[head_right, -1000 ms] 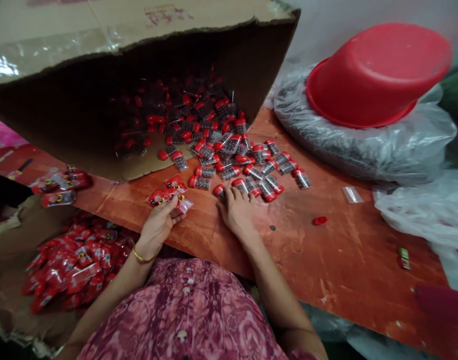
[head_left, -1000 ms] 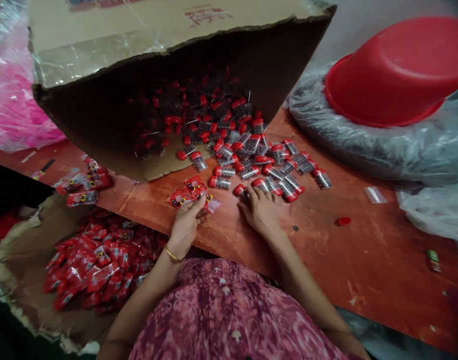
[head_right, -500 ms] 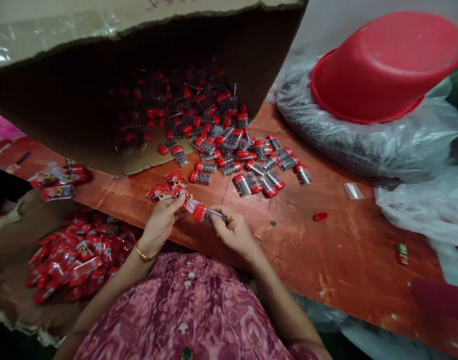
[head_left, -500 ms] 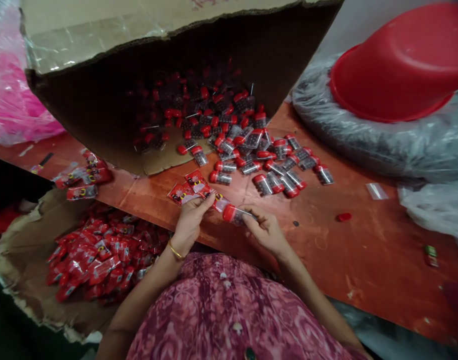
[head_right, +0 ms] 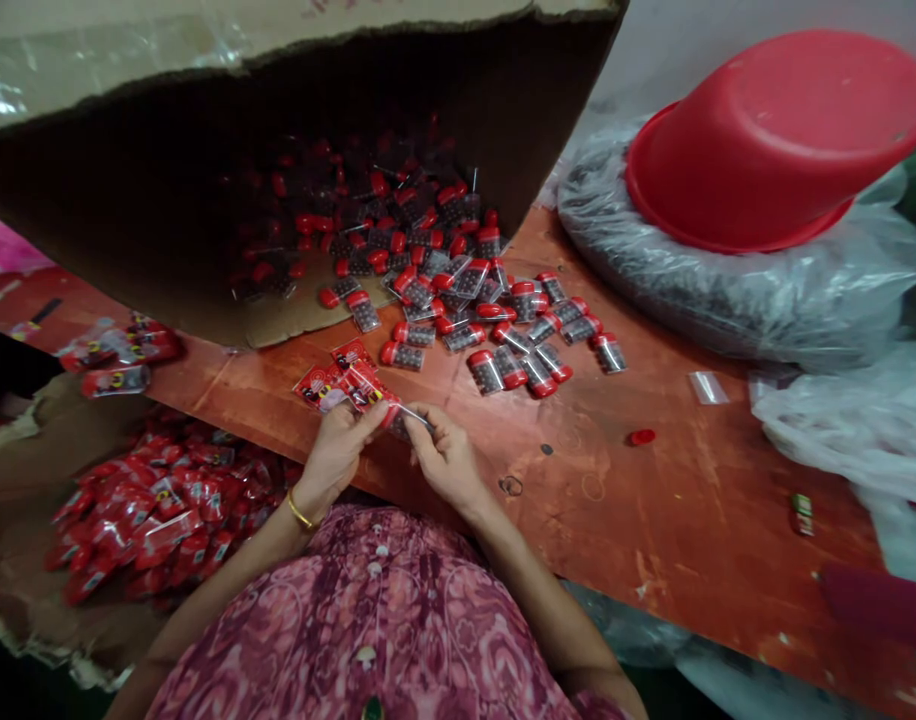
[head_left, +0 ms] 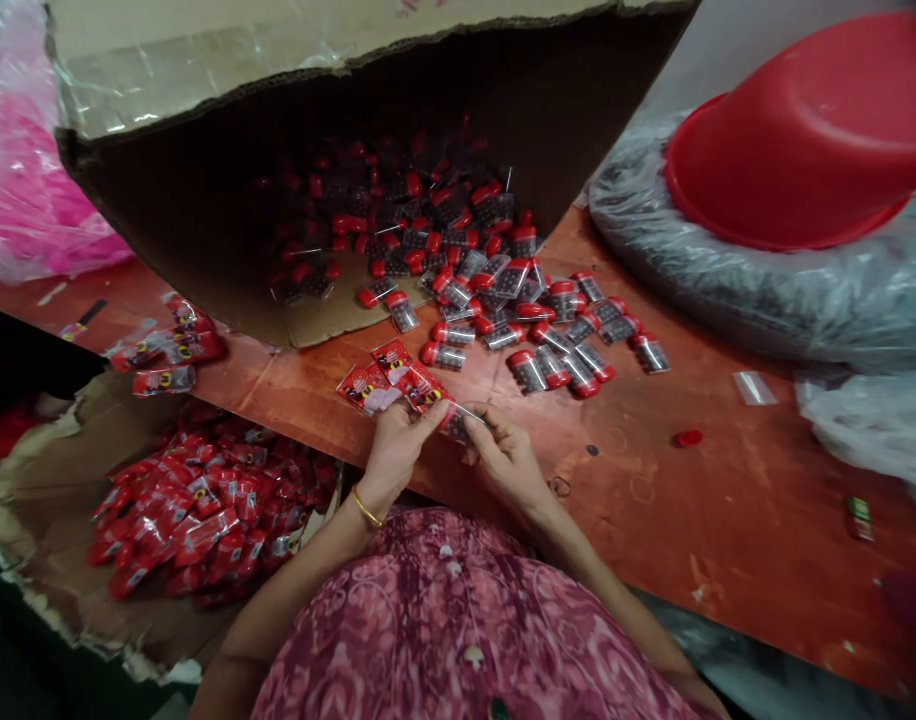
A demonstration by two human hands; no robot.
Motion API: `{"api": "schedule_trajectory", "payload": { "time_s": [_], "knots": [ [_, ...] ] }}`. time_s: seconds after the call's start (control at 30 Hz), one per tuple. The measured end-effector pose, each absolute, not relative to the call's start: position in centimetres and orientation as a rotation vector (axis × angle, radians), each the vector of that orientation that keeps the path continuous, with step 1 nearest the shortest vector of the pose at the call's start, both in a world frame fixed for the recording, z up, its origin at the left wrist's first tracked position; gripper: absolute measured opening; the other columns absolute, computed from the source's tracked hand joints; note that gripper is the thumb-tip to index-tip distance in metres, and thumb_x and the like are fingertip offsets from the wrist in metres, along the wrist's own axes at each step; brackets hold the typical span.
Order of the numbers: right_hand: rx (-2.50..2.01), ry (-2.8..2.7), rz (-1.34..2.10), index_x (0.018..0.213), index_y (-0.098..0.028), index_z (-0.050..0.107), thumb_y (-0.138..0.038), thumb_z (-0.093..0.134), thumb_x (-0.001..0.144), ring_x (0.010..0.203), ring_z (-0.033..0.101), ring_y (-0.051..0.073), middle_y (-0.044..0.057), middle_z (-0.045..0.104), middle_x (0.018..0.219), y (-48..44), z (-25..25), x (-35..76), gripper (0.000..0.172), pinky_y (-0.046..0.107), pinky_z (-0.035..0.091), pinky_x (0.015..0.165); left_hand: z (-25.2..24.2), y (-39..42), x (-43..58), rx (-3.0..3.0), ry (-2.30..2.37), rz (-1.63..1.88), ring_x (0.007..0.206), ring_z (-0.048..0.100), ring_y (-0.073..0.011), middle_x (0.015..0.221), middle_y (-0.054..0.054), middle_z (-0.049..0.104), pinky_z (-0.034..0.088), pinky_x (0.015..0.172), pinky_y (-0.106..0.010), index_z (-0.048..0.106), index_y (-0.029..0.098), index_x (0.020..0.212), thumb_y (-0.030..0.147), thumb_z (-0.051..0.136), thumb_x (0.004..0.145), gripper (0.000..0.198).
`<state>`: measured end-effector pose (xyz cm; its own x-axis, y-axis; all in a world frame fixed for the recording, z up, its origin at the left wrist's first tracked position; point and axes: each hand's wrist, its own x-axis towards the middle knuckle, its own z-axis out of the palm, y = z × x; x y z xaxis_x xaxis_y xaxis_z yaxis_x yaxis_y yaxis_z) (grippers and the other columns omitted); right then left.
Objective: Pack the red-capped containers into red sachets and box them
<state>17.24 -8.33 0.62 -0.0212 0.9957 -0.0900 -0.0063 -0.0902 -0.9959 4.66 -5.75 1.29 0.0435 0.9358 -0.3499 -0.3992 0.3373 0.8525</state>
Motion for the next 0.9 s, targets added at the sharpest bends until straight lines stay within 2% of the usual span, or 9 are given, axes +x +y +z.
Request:
{"api": "schedule_trajectory", "payload": {
  "time_s": [0.1, 0.23, 0.33, 0.4, 0.5, 0.57, 0.7, 0.77, 0.9],
  "knots": [
    [-1.242, -1.142, 1.240, 0.091, -0.018, 0.057, -0.047, 0.054, 0.082, 0.041, 0.043, 0.006, -0.006, 0.050, 0.056, -8.1, 0.4, 16.6, 0.030, 0.019, 0.036, 0.042, 1.4, -5.9, 4.9, 0.607, 1.032, 1.085, 0.058, 0.055, -0.0097, 0.064, 0.000, 0.063, 0.045, 0.061, -0.023, 0.063, 0.013, 0.068, 0.041, 0.078, 0.058, 0.034],
    [-1.177, -1.031, 1.373, 0.087, -0.020, 0.051, -0.051, 0.053, 0.082, 0.039, 0.047, 0.005, -0.006, 0.056, 0.064, -8.2, 0.1, 15.9, 0.031, 0.019, 0.038, 0.040, 1.6, -5.7, 4.8, 0.526, 1.015, 1.226, 0.059, 0.056, -0.0103, 0.064, 0.000, 0.063, 0.045, 0.060, -0.023, 0.062, 0.013, 0.068, 0.043, 0.077, 0.059, 0.034],
    [-1.187, -1.048, 1.432, 0.080, -0.020, 0.050, -0.051, 0.050, 0.084, 0.038, 0.048, 0.005, -0.006, 0.057, 0.058, -8.6, -0.4, 15.6, 0.032, 0.017, 0.036, 0.039, 1.2, -5.7, 4.9, 0.545, 1.038, 1.304, 0.061, 0.058, -0.0101, 0.067, 0.000, 0.064, 0.046, 0.061, -0.022, 0.063, 0.014, 0.072, 0.043, 0.077, 0.060, 0.034],
    [-1.189, -1.020, 1.420, 0.077, -0.020, 0.049, -0.051, 0.050, 0.084, 0.036, 0.046, 0.005, -0.007, 0.056, 0.054, -8.7, -0.6, 15.4, 0.032, 0.016, 0.033, 0.036, 0.9, -5.9, 5.1, 0.590, 1.030, 1.258, 0.052, 0.055, -0.0084, 0.059, 0.002, 0.062, 0.044, 0.054, -0.021, 0.062, 0.014, 0.070, 0.044, 0.076, 0.060, 0.035],
    [-1.147, -0.963, 1.435, 0.073, -0.020, 0.047, -0.052, 0.050, 0.084, 0.035, 0.043, 0.005, -0.007, 0.054, 0.052, -8.6, -0.7, 15.2, 0.034, 0.016, 0.032, 0.035, 1.0, -6.2, 5.5, 0.629, 0.946, 1.081, 0.031, 0.042, -0.0073, 0.038, 0.006, 0.048, 0.035, 0.037, -0.021, 0.057, 0.015, 0.060, 0.052, 0.068, 0.068, 0.039],
    [-1.139, -0.979, 1.429, 0.073, -0.020, 0.048, -0.053, 0.050, 0.083, 0.035, 0.042, 0.005, -0.007, 0.053, 0.051, -8.6, -0.5, 15.1, 0.034, 0.017, 0.032, 0.035, 1.4, -6.1, 5.5, 0.609, 0.906, 1.093, 0.031, 0.044, -0.0080, 0.039, 0.005, 0.049, 0.038, 0.038, -0.022, 0.058, 0.015, 0.060, 0.054, 0.065, 0.070, 0.041],
    [-1.208, -1.064, 1.271, 0.078, -0.020, 0.052, -0.054, 0.053, 0.082, 0.037, 0.044, 0.005, -0.006, 0.055, 0.053, -9.1, 0.0, 14.9, 0.034, 0.018, 0.035, 0.037, 1.7, -5.4, 5.0, 0.579, 0.970, 1.292, 0.059, 0.061, -0.0105, 0.066, -0.001, 0.067, 0.048, 0.059, -0.021, 0.065, 0.014, 0.072, 0.048, 0.075, 0.061, 0.038],
    [-1.214, -1.038, 1.266, 0.077, -0.020, 0.052, -0.055, 0.053, 0.081, 0.037, 0.045, 0.006, -0.006, 0.055, 0.053, -9.3, 0.0, 14.7, 0.035, 0.018, 0.035, 0.037, 1.4, -5.4, 4.8, 0.611, 0.972, 1.210, 0.055, 0.060, -0.0107, 0.065, -0.002, 0.067, 0.047, 0.054, -0.021, 0.067, 0.013, 0.079, 0.048, 0.074, 0.062, 0.039],
    [-1.078, -0.879, 1.491, 0.076, -0.020, 0.050, -0.056, 0.051, 0.082, 0.033, 0.040, 0.005, -0.007, 0.054, 0.050, -9.4, -0.4, 14.3, 0.036, 0.019, 0.036, 0.036, 0.7, -6.0, 4.5, 0.671, 0.855, 0.943, 0.031, 0.047, -0.0108, 0.041, 0.004, 0.054, 0.036, 0.033, -0.021, 0.066, 0.013, 0.102, 0.053, 0.062, 0.073, 0.050]
  ]
}}
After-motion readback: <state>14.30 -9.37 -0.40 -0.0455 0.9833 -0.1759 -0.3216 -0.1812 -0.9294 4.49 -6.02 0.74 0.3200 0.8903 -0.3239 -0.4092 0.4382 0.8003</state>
